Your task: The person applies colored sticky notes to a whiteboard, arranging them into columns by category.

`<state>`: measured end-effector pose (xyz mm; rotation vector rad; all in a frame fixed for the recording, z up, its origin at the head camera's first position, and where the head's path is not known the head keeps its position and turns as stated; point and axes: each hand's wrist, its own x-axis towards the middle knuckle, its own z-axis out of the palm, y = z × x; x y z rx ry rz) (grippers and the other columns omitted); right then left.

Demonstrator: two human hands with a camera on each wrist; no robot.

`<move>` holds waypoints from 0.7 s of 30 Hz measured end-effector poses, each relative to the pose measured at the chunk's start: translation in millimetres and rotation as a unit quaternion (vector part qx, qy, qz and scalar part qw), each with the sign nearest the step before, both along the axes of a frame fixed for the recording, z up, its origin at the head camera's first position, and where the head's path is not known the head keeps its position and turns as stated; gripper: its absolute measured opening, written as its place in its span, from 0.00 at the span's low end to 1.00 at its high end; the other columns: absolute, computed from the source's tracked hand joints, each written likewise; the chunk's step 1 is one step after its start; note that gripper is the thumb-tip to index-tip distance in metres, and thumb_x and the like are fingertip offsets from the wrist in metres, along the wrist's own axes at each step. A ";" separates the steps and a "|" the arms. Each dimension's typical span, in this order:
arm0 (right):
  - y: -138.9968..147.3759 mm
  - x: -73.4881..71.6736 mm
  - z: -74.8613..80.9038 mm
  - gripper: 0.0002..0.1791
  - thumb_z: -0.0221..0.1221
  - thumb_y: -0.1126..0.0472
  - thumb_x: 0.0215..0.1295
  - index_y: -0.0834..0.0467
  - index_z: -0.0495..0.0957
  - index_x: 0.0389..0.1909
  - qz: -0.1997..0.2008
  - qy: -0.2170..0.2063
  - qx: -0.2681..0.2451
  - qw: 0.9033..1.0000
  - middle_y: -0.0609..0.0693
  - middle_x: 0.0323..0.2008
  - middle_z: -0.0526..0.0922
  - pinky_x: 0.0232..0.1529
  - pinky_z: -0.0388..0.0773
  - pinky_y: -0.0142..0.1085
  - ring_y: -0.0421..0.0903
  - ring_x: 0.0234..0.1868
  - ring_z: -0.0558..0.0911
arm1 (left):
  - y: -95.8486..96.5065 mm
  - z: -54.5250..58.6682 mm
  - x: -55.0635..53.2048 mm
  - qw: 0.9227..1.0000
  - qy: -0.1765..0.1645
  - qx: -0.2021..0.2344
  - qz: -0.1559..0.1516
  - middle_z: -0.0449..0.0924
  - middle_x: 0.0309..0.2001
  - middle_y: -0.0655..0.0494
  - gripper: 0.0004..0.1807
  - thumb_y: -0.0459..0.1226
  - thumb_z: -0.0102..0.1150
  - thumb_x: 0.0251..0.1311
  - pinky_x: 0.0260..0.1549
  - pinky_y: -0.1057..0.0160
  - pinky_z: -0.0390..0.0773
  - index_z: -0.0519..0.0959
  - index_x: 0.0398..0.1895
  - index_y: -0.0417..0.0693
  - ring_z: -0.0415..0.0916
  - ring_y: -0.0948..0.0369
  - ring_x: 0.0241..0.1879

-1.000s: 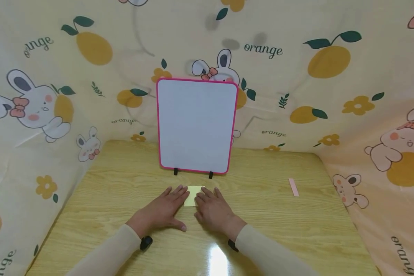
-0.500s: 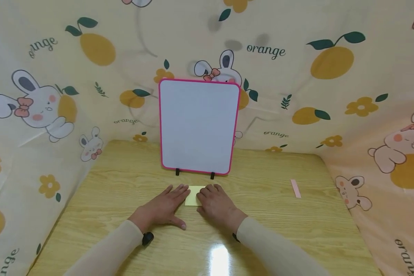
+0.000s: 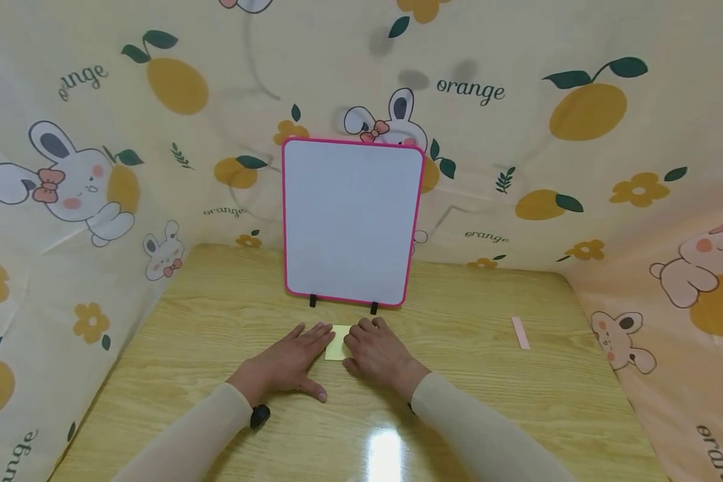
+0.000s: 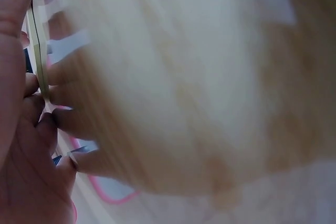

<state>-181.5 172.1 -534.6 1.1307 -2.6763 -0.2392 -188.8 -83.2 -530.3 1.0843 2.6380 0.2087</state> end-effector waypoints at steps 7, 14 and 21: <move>0.2 -0.3 4.0 0.21 0.60 0.38 0.75 0.52 0.81 0.49 -0.004 -0.021 -0.005 1.000 0.46 0.50 0.85 0.57 0.78 0.46 0.48 0.55 0.79 | 0.1 -0.1 0.0 1.000 -0.004 -0.004 0.003 0.43 0.87 0.55 0.71 0.79 0.61 0.48 0.85 0.47 0.43 0.49 0.87 0.49 0.39 0.57 0.86; 1.1 -3.0 7.6 0.17 0.58 0.42 0.78 0.51 0.83 0.48 0.005 -0.030 -0.014 0.999 0.45 0.49 0.86 0.57 0.77 0.46 0.48 0.54 0.79 | 0.6 -1.2 -0.9 1.000 -0.001 -0.004 0.003 0.44 0.87 0.54 0.71 0.79 0.61 0.48 0.85 0.47 0.44 0.51 0.87 0.49 0.40 0.57 0.86; -1.2 -4.0 6.9 0.11 0.66 0.47 0.71 0.50 0.84 0.42 0.026 0.013 0.003 1.000 0.45 0.44 0.87 0.58 0.79 0.49 0.48 0.50 0.80 | 0.7 0.6 0.0 1.000 -0.010 -0.006 0.005 0.44 0.87 0.54 0.70 0.79 0.61 0.48 0.85 0.47 0.43 0.50 0.87 0.49 0.40 0.56 0.86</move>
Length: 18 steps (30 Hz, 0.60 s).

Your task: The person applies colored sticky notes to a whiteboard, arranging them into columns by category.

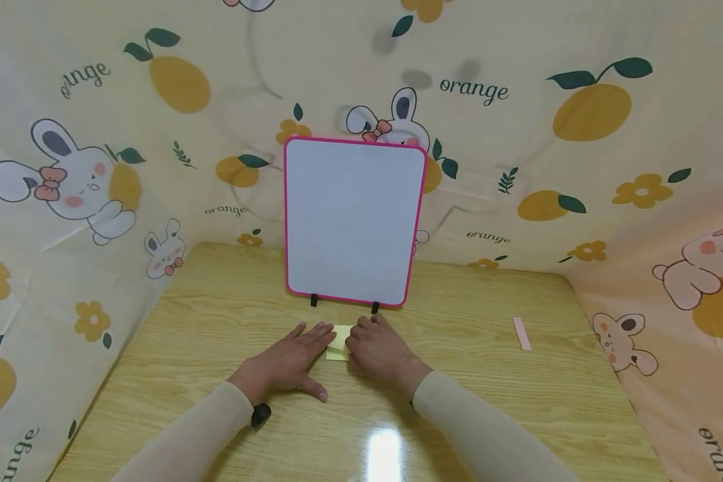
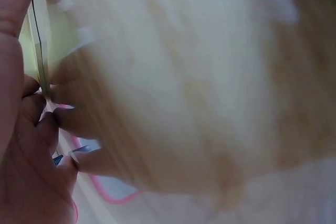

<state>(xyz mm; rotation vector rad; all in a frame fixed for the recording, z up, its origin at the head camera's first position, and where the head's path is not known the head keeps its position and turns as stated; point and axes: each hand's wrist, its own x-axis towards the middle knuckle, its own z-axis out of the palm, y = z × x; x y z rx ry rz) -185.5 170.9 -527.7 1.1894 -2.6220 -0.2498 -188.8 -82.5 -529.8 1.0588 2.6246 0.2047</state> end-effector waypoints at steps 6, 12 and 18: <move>-4.2 3.3 -3.7 0.13 0.65 0.46 0.70 0.52 0.81 0.42 -0.011 0.044 0.048 0.998 0.47 0.44 0.85 0.58 0.79 0.49 0.50 0.50 0.79 | 0.8 0.3 -0.1 1.000 0.001 0.005 0.003 0.44 0.87 0.54 0.70 0.78 0.63 0.48 0.85 0.47 0.43 0.51 0.86 0.49 0.40 0.56 0.86; -4.0 3.9 -5.0 0.09 0.64 0.52 0.70 0.53 0.78 0.39 -0.018 0.047 0.042 0.998 0.47 0.40 0.83 0.55 0.78 0.46 0.49 0.46 0.76 | 0.8 0.4 0.8 1.000 -0.005 0.015 0.006 0.44 0.87 0.55 0.70 0.77 0.64 0.48 0.85 0.47 0.42 0.51 0.86 0.49 0.39 0.57 0.86; -1.6 0.4 -5.7 0.08 0.64 0.56 0.70 0.54 0.75 0.38 -0.011 0.060 0.026 0.998 0.48 0.39 0.82 0.50 0.77 0.44 0.49 0.44 0.75 | 0.4 -0.4 0.6 1.000 -0.008 0.020 0.009 0.44 0.87 0.55 0.70 0.77 0.65 0.47 0.85 0.47 0.43 0.51 0.86 0.49 0.40 0.57 0.86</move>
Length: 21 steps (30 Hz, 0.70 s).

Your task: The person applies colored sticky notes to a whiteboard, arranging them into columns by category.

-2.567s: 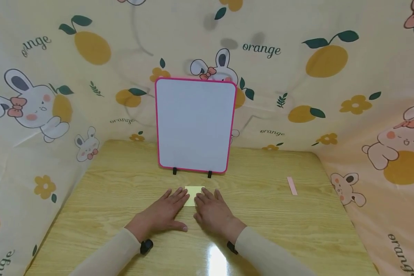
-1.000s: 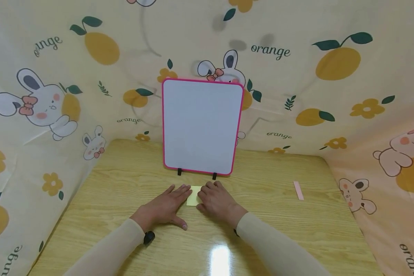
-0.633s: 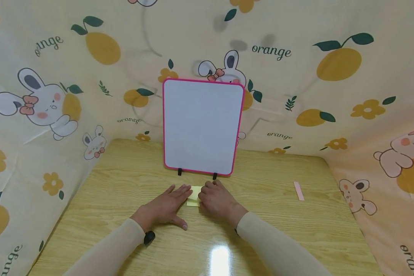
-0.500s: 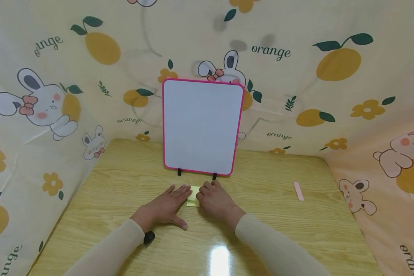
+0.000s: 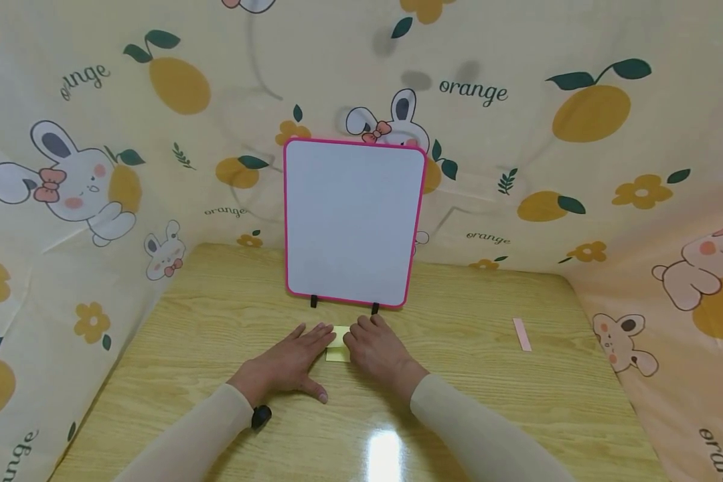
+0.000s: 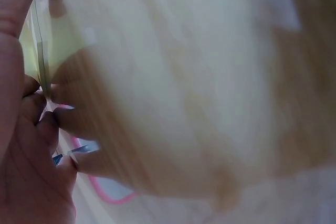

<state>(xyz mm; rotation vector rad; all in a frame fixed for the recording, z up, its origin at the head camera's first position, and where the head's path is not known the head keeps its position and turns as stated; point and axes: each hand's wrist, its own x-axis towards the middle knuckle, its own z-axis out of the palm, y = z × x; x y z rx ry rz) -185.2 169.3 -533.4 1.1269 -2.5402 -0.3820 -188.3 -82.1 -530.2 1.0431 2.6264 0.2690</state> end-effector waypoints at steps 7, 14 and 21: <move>0.5 -1.9 0.0 0.08 0.64 0.57 0.69 0.54 0.75 0.39 0.003 0.004 -0.012 1.000 0.48 0.40 0.83 0.49 0.77 0.43 0.49 0.44 0.76 | -0.3 0.0 -0.5 1.000 0.004 0.004 -0.003 0.46 0.87 0.52 0.70 0.76 0.66 0.47 0.85 0.46 0.45 0.51 0.86 0.47 0.42 0.55 0.86; -0.5 -2.2 0.2 0.07 0.63 0.57 0.70 0.54 0.75 0.38 -0.002 -0.002 -0.011 1.000 0.47 0.38 0.82 0.49 0.76 0.42 0.49 0.43 0.76 | -0.4 -0.7 -0.4 0.999 0.028 -0.014 -0.007 0.47 0.87 0.52 0.70 0.78 0.63 0.48 0.85 0.45 0.45 0.52 0.86 0.48 0.43 0.55 0.86; 0.2 -1.3 0.8 0.07 0.63 0.57 0.70 0.53 0.75 0.37 -0.003 -0.005 -0.011 1.000 0.47 0.38 0.82 0.47 0.75 0.41 0.48 0.42 0.75 | 0.2 1.3 -0.8 0.998 0.054 -0.037 -0.021 0.48 0.86 0.52 0.69 0.80 0.59 0.49 0.85 0.46 0.46 0.53 0.86 0.47 0.43 0.55 0.86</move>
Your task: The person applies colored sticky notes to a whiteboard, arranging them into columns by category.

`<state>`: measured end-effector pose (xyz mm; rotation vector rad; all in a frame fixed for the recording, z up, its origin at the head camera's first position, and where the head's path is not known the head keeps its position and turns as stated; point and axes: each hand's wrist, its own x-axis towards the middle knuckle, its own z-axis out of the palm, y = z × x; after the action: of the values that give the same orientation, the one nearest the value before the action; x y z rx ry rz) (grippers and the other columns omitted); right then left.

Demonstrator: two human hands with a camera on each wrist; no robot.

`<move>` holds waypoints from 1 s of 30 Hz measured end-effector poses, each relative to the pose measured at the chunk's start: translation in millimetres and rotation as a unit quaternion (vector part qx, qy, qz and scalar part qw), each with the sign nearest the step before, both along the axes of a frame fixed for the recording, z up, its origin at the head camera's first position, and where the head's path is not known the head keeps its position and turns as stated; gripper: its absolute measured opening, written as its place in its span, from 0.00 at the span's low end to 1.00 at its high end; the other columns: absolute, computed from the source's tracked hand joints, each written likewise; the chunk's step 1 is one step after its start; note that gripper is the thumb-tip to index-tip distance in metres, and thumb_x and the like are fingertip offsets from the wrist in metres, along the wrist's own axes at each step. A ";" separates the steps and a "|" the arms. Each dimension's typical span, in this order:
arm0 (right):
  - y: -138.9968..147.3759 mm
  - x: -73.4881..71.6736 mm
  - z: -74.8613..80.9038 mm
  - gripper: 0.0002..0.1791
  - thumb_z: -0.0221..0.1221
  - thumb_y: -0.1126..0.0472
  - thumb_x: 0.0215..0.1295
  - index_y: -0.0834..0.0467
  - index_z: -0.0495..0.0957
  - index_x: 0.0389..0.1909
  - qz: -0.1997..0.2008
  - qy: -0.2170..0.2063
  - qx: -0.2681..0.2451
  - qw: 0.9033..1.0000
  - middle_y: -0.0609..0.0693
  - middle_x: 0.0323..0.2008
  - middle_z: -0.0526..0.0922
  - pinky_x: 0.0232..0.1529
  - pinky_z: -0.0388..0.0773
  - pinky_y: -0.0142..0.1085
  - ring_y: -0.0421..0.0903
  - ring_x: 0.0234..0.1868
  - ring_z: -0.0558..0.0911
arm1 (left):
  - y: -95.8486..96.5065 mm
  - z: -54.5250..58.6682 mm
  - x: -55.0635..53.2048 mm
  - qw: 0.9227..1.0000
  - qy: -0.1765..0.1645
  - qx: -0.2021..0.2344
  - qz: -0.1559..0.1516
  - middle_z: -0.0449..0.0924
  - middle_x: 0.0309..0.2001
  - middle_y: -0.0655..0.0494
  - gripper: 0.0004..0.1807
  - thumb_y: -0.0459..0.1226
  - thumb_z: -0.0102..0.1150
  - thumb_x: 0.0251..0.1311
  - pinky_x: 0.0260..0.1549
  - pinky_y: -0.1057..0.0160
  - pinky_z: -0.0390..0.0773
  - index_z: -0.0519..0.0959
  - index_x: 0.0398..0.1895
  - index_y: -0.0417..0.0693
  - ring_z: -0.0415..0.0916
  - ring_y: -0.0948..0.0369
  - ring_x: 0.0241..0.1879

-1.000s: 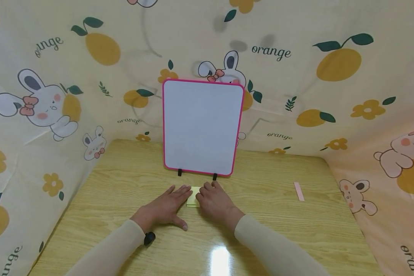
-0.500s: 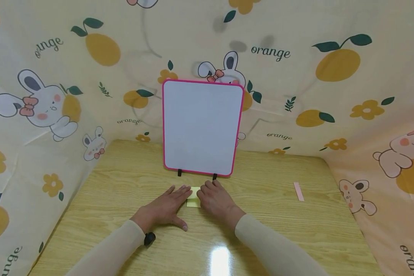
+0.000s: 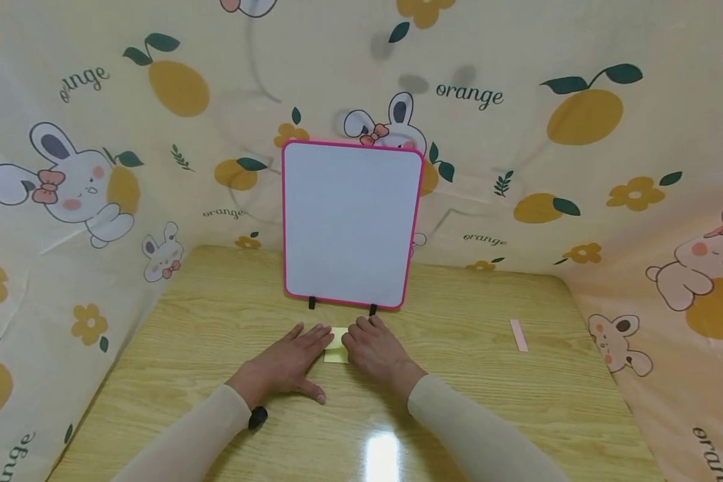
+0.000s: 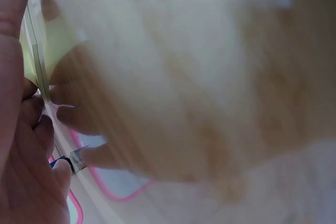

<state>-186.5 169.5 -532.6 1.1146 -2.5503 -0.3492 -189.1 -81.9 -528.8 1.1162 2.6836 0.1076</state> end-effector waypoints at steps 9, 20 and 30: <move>0.8 -0.6 -1.2 0.07 0.62 0.57 0.71 0.53 0.73 0.37 -0.003 0.005 0.000 1.000 0.47 0.38 0.81 0.47 0.74 0.41 0.48 0.42 0.74 | -3.0 -1.7 -2.0 1.000 0.016 -0.013 -0.011 0.48 0.86 0.54 0.69 0.81 0.55 0.50 0.85 0.48 0.45 0.51 0.86 0.49 0.43 0.56 0.86; 1.1 -2.7 -3.3 0.06 0.60 0.59 0.71 0.53 0.72 0.35 -0.005 0.019 -0.006 1.000 0.47 0.35 0.79 0.44 0.73 0.40 0.47 0.40 0.74 | -6.6 -1.5 -4.2 1.000 0.003 -0.001 -0.012 0.47 0.86 0.53 0.69 0.80 0.56 0.51 0.85 0.50 0.45 0.51 0.86 0.48 0.42 0.56 0.86; 1.9 -3.6 -1.6 0.06 0.61 0.60 0.69 0.55 0.73 0.35 -0.020 0.007 -0.031 0.999 0.48 0.35 0.80 0.43 0.75 0.41 0.49 0.40 0.75 | -11.2 -1.5 14.2 1.000 0.005 0.022 -0.008 0.51 0.85 0.47 0.60 0.73 0.53 0.64 0.84 0.51 0.51 0.53 0.85 0.41 0.46 0.52 0.85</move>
<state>-190.0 171.3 -534.2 1.0375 -2.5561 -0.2831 -174.8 -93.1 -530.3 1.1543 2.6920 0.1586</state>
